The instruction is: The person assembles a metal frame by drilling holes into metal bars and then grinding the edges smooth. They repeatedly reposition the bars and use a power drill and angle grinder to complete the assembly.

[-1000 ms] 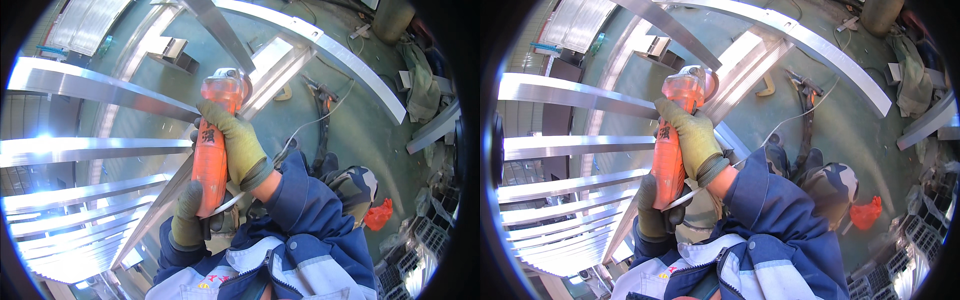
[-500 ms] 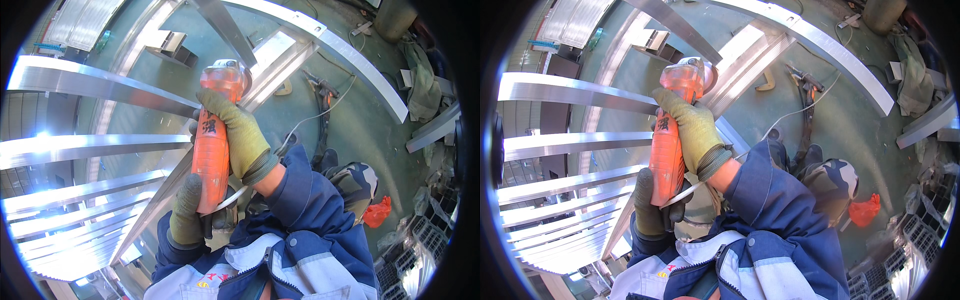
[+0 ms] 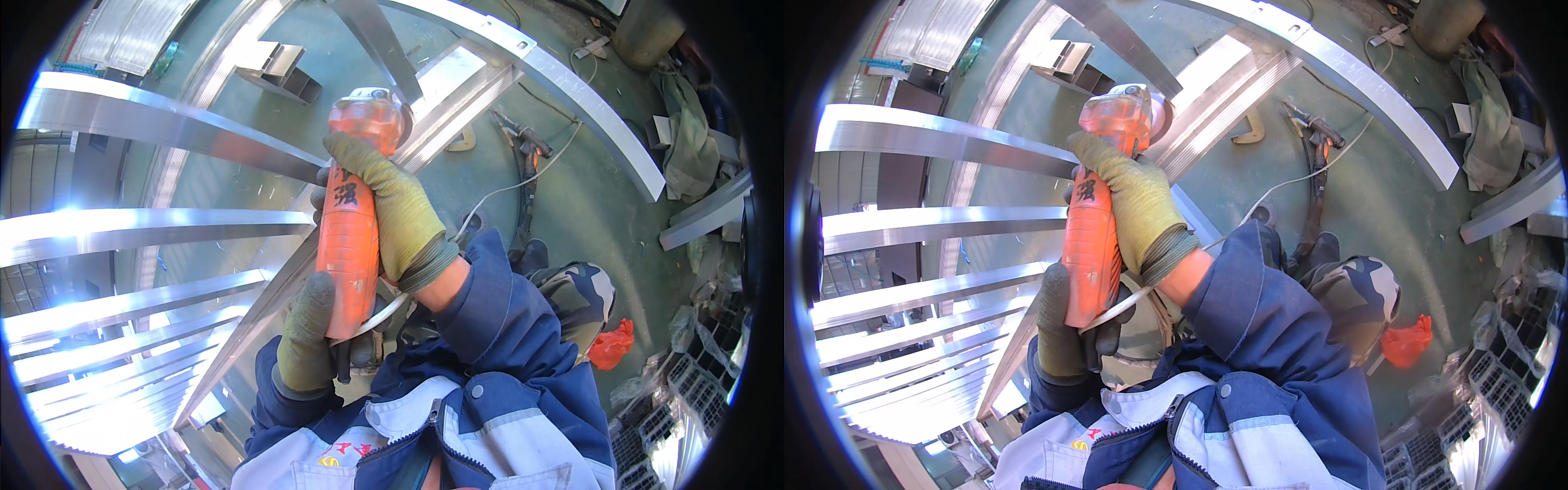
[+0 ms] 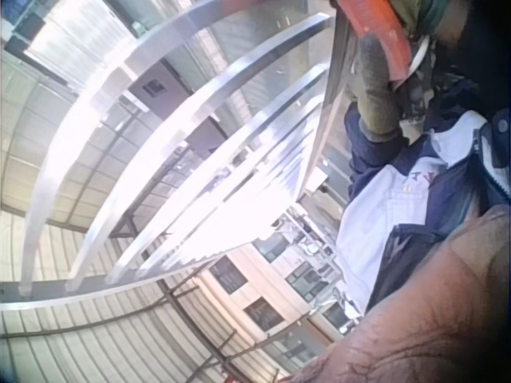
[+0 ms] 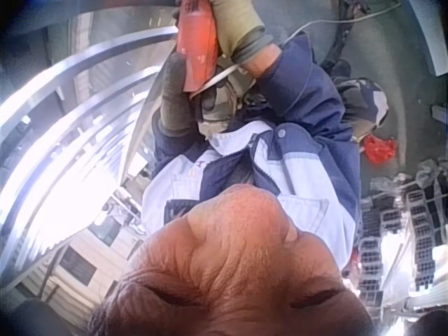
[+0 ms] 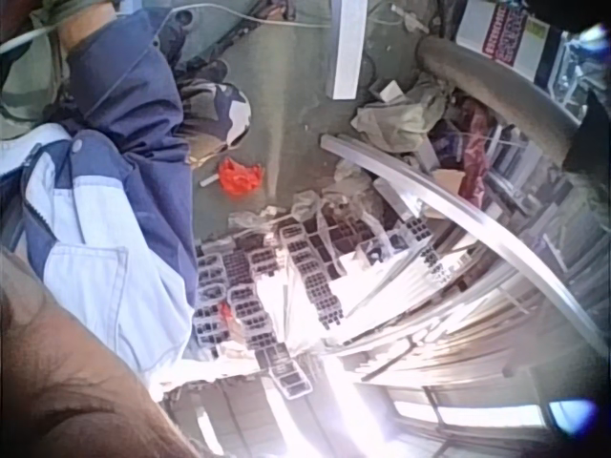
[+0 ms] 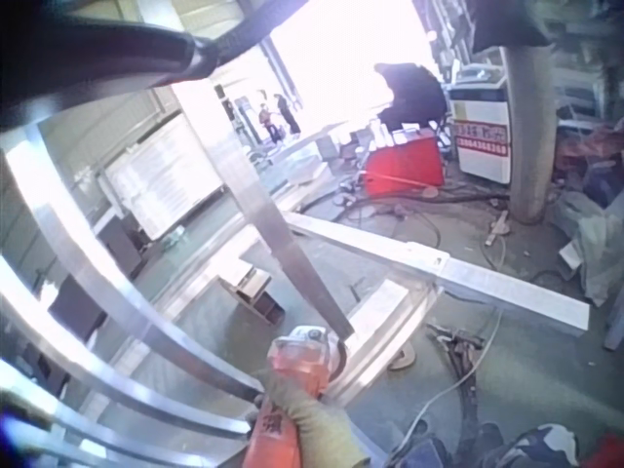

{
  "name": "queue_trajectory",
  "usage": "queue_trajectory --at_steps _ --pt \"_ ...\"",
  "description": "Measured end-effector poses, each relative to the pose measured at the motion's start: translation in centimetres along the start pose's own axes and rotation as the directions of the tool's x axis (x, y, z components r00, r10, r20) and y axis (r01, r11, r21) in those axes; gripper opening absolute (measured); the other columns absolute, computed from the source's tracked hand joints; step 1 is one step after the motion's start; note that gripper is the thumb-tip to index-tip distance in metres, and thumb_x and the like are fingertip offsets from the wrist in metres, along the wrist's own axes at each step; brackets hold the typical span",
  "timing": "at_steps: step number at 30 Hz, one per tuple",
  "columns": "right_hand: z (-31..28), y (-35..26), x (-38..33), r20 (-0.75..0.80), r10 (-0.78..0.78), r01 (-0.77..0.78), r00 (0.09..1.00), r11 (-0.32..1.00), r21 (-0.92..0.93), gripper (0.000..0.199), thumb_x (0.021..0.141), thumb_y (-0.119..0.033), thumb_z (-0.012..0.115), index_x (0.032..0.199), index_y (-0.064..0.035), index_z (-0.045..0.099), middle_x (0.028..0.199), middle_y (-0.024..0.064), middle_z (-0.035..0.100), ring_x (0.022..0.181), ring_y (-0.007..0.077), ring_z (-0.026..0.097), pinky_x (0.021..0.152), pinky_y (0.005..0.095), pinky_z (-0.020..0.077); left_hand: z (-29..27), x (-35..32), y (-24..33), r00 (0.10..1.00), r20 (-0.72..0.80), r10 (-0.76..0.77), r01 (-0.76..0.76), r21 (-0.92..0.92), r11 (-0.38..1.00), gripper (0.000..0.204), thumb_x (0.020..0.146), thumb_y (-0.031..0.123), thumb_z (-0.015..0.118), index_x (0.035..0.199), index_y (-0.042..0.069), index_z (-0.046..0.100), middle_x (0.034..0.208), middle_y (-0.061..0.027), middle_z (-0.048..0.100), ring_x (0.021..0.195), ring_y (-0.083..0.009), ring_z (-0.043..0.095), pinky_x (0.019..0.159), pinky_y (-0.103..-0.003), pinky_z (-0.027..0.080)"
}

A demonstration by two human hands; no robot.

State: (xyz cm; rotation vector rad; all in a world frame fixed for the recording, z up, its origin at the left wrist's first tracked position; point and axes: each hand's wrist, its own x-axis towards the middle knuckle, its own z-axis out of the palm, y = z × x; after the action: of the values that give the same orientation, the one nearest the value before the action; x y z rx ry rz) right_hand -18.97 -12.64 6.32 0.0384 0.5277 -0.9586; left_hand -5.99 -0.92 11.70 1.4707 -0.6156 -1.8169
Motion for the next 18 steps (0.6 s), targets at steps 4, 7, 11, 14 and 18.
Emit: queue_trajectory --at_steps 4,7,11,14,18 --pt "-0.28 -0.13 -0.13 0.021 0.003 -0.004 1.0 0.999 0.035 0.043 0.086 -0.036 0.09 0.108 -0.0071 0.067 0.089 0.0047 0.069 0.075 0.0183 0.071 0.066 0.0348 0.0622 0.07 0.1 0.02 1.0 0.006 0.008 -0.008 -0.008 1.0 0.086 0.092 0.073 0.066 0.122 -0.007 0.065 0.076 -0.0147 0.071 0.046 -0.0175 0.064 0.037 -0.027 0.049" --pt "-0.46 -0.04 -0.31 0.03 -0.002 0.001 1.0 0.999 0.038 0.044 0.086 -0.036 0.09 0.109 -0.0068 0.067 0.091 0.005 0.07 0.076 0.0184 0.072 0.067 0.0346 0.0628 -0.12 0.02 -0.12 1.0 0.012 -0.005 0.005 -0.015 1.0 0.085 0.091 0.073 0.068 0.121 -0.007 0.065 0.076 -0.0151 0.071 0.046 -0.018 0.064 0.037 -0.027 0.05" --pt "-0.63 -0.25 -0.24 0.025 0.014 -0.015 1.0 0.999 0.039 0.044 0.086 -0.036 0.09 0.108 -0.0063 0.067 0.09 0.0053 0.07 0.077 0.0184 0.072 0.069 0.0343 0.0635 0.41 -0.01 0.23 1.0 0.024 -0.008 0.008 -0.017 1.0 0.085 0.09 0.073 0.069 0.119 -0.007 0.066 0.078 -0.0164 0.072 0.046 -0.0184 0.064 0.038 -0.028 0.051" --pt "-0.49 -0.47 -0.15 0.031 0.029 -0.029 0.999 0.999 0.017 0.044 0.086 -0.036 0.091 0.107 -0.0063 0.067 0.088 0.005 0.07 0.076 0.0183 0.072 0.069 0.0344 0.0636 0.14 -0.07 -0.09 0.999 -0.022 -0.031 0.03 -0.028 0.999 0.085 0.091 0.073 0.068 0.118 -0.007 0.066 0.079 -0.0172 0.073 0.046 -0.0185 0.065 0.038 -0.028 0.052" --pt "-0.38 -0.43 -0.06 0.031 0.029 -0.03 0.999 0.999 0.02 0.044 0.085 -0.036 0.091 0.107 -0.0066 0.067 0.087 0.0045 0.07 0.075 0.0182 0.072 0.068 0.0345 0.0636 -0.02 0.2 -0.27 1.0 0.016 0.009 -0.009 -0.009 1.0 0.087 0.091 0.075 0.067 0.119 -0.007 0.065 0.079 -0.017 0.073 0.048 -0.0179 0.065 0.038 -0.027 0.052"
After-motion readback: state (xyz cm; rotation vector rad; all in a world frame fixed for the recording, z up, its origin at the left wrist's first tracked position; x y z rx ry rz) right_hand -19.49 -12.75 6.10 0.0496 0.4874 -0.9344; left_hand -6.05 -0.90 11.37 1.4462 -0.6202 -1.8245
